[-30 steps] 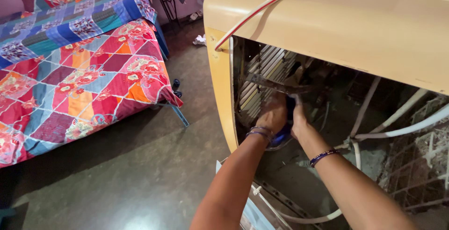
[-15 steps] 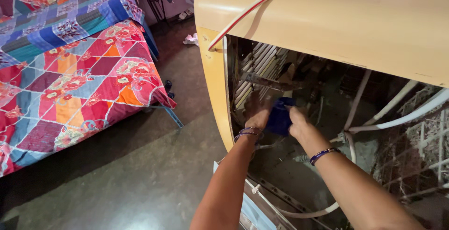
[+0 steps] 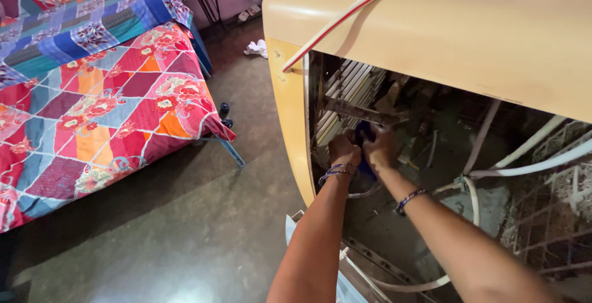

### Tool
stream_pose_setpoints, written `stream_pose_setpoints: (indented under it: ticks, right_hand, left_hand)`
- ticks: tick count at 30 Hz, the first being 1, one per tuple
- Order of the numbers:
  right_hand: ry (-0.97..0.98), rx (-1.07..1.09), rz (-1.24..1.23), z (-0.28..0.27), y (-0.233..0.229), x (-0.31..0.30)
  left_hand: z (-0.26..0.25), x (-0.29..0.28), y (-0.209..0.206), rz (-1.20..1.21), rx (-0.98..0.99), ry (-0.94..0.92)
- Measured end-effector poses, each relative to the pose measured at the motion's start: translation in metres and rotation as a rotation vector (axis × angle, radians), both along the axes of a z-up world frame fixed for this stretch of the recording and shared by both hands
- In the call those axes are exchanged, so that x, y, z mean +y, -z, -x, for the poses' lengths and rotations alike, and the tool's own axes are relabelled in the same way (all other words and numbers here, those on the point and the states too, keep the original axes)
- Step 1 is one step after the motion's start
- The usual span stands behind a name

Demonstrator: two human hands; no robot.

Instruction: The person wipes the exterior of an evaporative air cooler using a blue cloth, removes the rear panel, and uses the cloth to clean the internal components including the fan motor area.

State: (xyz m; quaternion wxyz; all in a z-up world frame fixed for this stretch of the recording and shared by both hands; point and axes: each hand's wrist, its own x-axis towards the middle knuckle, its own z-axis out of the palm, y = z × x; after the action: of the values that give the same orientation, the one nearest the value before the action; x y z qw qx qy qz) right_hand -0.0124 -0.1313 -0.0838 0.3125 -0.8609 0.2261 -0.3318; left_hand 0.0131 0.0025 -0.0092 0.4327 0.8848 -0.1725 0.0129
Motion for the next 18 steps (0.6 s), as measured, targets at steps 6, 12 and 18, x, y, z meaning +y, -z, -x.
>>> stream_pose_setpoints:
  ticks: [6, 12, 18]
  right_hand:
    - [-0.011, -0.347, 0.472, -0.038, -0.011, -0.068]
    - [-0.050, 0.126, -0.154, -0.012, -0.017, 0.004]
    - [0.006, -0.132, 0.285, -0.054, 0.012, -0.070]
  left_hand:
    - [0.000, 0.001, -0.022, -0.008, -0.021, 0.023]
    - [0.017, 0.011, -0.060, 0.048, 0.097, 0.028]
    - [0.018, 0.006, -0.062, 0.032, 0.002, 0.033]
